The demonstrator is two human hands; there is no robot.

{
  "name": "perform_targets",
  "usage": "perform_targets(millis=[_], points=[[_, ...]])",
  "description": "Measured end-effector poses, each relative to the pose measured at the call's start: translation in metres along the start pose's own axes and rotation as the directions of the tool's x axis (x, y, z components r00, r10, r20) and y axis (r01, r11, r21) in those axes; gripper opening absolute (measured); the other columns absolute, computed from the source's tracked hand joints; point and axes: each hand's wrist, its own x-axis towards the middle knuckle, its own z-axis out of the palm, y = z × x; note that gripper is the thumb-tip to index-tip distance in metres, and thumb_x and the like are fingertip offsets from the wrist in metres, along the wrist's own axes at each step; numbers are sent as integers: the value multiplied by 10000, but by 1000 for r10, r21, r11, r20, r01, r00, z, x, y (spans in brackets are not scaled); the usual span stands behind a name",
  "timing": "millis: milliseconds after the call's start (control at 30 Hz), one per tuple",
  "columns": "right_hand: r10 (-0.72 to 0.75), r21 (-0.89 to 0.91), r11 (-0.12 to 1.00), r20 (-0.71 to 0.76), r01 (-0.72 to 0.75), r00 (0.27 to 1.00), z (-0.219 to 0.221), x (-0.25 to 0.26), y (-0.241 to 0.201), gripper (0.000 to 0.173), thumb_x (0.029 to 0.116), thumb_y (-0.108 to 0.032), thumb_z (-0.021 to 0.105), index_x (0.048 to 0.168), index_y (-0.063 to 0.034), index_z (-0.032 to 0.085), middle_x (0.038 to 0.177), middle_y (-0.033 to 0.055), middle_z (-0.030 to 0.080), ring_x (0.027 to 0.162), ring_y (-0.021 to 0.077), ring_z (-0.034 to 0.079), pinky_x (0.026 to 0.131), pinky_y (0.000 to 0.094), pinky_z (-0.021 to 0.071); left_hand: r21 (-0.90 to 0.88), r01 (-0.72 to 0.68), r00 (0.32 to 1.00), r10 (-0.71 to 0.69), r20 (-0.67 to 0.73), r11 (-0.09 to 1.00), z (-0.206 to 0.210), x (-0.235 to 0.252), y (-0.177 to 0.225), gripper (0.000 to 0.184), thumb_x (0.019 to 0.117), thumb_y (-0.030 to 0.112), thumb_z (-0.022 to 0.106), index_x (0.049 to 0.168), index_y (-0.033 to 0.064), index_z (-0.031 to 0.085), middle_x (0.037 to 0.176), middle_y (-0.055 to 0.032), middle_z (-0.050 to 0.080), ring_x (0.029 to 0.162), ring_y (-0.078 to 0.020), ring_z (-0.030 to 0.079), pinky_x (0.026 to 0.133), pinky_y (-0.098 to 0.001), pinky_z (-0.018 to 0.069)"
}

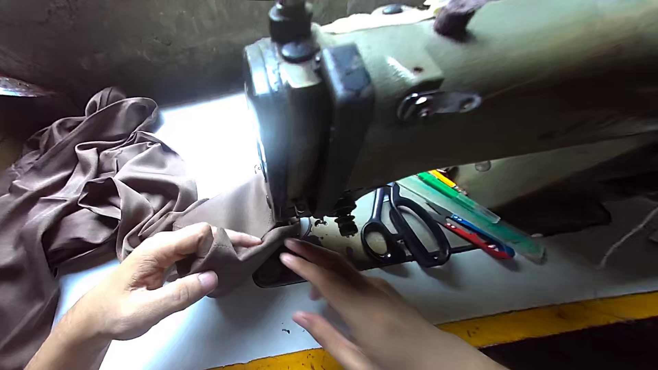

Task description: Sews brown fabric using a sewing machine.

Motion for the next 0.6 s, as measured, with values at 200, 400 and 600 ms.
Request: perform_targets(millis=[200, 400, 600], points=[[21, 29, 999, 115, -24, 993, 7, 39, 9, 502, 989, -266, 646, 1461, -159, 512, 1182, 8, 619, 761, 61, 619, 640, 277, 571, -110, 66, 988, -50, 147, 992, 0, -2, -6, 216, 993, 344, 643, 1106, 165, 686, 992, 77, 657, 938, 2, 625, 802, -172, 537], [-88, 138, 988, 140, 69, 986, -7, 38, 26, 130, 1002, -253, 631, 1020, -159, 719, 948, -75, 638, 856, -22, 613, 740, 160, 545, 10, -68, 988, 66, 139, 998, -5, 16, -3, 157, 1011, 276, 634, 1041, 172, 749, 1036, 55, 736, 1193, -163, 630, 1153, -419, 427], [-161, 172, 977, 206, 126, 965, -13, 16, 30, 78, 997, -224, 615, 985, -156, 653, 1142, -47, 654, 937, -17, 630, 761, 159, 558, 765, -224, 968, 47, 247, 604, 25, 35, 5, 371, 953, 201, 554, 1248, 345, 725, 1203, 40, 651, 1169, -193, 567, 939, -389, 497]])
